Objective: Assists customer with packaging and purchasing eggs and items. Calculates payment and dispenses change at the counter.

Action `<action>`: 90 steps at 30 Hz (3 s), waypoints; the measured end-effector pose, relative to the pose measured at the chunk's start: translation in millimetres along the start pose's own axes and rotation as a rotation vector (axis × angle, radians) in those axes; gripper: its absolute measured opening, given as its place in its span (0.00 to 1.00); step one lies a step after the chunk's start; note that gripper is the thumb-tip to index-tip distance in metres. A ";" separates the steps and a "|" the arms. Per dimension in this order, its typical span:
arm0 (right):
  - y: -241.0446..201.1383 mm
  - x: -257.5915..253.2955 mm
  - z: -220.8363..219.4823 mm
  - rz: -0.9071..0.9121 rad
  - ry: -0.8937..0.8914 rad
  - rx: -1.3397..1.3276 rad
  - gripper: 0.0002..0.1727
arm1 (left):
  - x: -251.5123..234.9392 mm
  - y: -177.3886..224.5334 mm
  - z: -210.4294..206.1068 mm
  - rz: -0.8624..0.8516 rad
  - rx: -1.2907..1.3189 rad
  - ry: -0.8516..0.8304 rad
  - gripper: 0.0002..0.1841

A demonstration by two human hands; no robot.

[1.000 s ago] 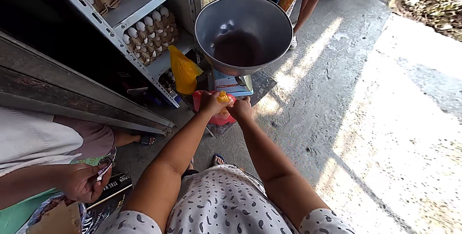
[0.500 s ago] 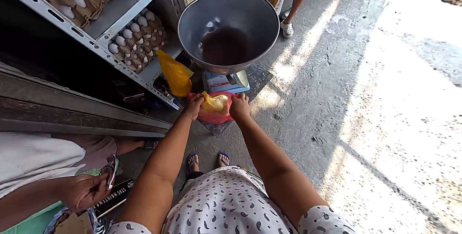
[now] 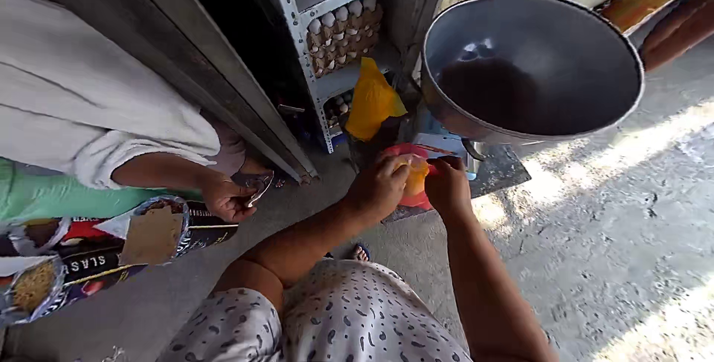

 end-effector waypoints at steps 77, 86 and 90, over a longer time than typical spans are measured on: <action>-709.5 415.7 -346.1 -0.065 -0.168 -0.404 0.26 | 600.8 -383.6 459.0 0.420 1.055 -0.304 0.13; -667.5 424.0 -348.5 -0.175 -0.091 -1.342 0.25 | 591.7 -363.3 427.0 0.579 1.650 -0.405 0.14; -640.8 428.5 -341.5 -0.354 -0.055 -1.411 0.14 | 564.7 -343.5 404.4 0.496 1.363 -0.435 0.20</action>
Point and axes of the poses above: each hand's wrist, its own x-axis away from the middle knuckle, its own z-axis out of the back of the hand, y = z × x, the point moved 6 cm from there along -x, towards the middle knuckle, and after that the axes turned 15 degrees about x, right-handed, at the moved point
